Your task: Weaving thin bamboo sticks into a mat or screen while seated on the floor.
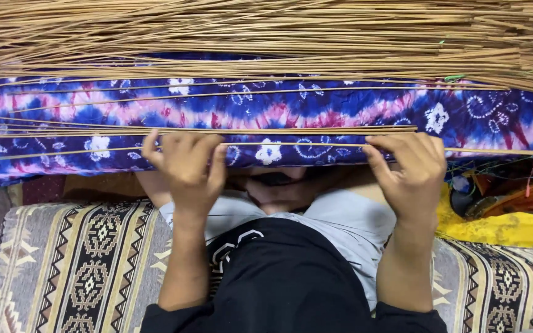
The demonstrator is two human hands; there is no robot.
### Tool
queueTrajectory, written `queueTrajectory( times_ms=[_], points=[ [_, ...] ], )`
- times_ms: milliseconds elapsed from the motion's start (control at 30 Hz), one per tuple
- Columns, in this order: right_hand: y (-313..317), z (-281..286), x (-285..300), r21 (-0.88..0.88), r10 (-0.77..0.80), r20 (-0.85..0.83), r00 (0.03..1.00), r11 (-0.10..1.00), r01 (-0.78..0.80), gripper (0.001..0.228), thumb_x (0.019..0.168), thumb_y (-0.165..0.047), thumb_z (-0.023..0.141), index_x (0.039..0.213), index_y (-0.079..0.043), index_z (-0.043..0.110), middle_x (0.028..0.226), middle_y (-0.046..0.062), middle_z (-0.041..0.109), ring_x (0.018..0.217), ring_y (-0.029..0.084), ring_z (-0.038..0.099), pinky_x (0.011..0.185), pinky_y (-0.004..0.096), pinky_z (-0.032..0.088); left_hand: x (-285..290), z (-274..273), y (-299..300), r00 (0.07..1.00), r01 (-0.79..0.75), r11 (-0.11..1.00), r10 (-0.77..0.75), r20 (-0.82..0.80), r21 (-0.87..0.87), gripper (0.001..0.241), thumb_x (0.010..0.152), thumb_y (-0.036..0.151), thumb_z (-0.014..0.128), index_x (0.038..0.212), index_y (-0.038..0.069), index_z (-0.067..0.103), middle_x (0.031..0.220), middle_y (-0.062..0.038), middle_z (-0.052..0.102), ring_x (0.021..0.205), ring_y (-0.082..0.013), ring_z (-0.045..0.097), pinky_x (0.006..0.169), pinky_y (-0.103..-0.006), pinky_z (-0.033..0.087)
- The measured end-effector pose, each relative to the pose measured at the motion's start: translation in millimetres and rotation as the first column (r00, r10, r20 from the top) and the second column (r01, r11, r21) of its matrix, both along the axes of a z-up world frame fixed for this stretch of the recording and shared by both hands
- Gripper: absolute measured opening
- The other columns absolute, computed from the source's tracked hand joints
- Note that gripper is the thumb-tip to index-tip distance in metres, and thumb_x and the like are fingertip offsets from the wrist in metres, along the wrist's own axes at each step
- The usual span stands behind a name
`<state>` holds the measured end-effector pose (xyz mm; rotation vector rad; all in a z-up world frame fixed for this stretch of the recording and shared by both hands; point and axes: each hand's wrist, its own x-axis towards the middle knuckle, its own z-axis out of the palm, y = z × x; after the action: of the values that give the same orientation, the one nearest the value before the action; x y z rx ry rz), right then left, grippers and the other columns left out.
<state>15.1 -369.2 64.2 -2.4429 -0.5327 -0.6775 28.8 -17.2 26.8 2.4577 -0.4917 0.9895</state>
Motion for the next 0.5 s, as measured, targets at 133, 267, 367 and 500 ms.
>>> queueTrajectory(
  times_ms=[133, 267, 367, 500],
  points=[
    [26.0, -0.4, 1.2, 0.026, 0.009, -0.010, 1.000, 1.000, -0.008, 0.004, 0.099, -0.012, 0.082, 0.099, -0.014, 0.078, 0.090, -0.002, 0.076, 0.079, 0.026, 0.067, 0.082, 0.037, 0.046, -6.9, 9.1, -33.1, 0.999, 0.038, 0.999, -0.038, 0.024, 0.027, 0.014, 0.101, 0.022, 0.068, 0.098, 0.011, 0.075, 0.084, -0.005, 0.064, 0.084, -0.0278, 0.057, 0.107, -0.0614, 0.029],
    [41.8, -0.9, 1.3, 0.041, 0.081, 0.049, 0.995, 0.996, -0.083, 0.006, 0.095, -0.013, 0.081, 0.100, -0.014, 0.079, 0.090, 0.001, 0.076, 0.079, 0.027, 0.068, 0.080, 0.038, 0.048, -10.5, 22.8, -53.9, 0.993, 0.113, 0.993, -0.114, 0.040, 0.025, 0.010, 0.096, 0.018, 0.070, 0.094, 0.011, 0.076, 0.076, -0.004, 0.063, 0.072, -0.0253, 0.059, 0.098, -0.0553, 0.041],
    [17.3, 4.2, 0.2, 0.016, 0.033, 0.060, 0.998, 0.999, -0.034, 0.006, 0.097, -0.012, 0.082, 0.102, -0.011, 0.079, 0.092, 0.003, 0.077, 0.079, 0.030, 0.068, 0.080, 0.040, 0.048, -3.1, 29.8, -26.0, 0.994, 0.113, 0.994, -0.113, 0.009, 0.006, 0.007, 0.096, 0.015, 0.072, 0.095, 0.010, 0.077, 0.074, -0.004, 0.060, 0.070, -0.0269, 0.057, 0.096, -0.0511, 0.041],
    [14.2, 16.7, -3.8, 0.030, -0.012, 0.036, 0.999, 0.999, 0.011, 0.007, 0.100, -0.015, 0.082, 0.097, -0.010, 0.079, 0.085, 0.003, 0.075, 0.073, 0.030, 0.068, 0.079, 0.038, 0.050, -0.7, 34.9, -8.6, 0.994, 0.090, 0.994, -0.094, -0.060, -0.055, 0.004, 0.098, 0.012, 0.073, 0.097, 0.010, 0.076, 0.070, -0.001, 0.056, 0.069, -0.0254, 0.053, 0.097, -0.0466, 0.037]
  ],
)
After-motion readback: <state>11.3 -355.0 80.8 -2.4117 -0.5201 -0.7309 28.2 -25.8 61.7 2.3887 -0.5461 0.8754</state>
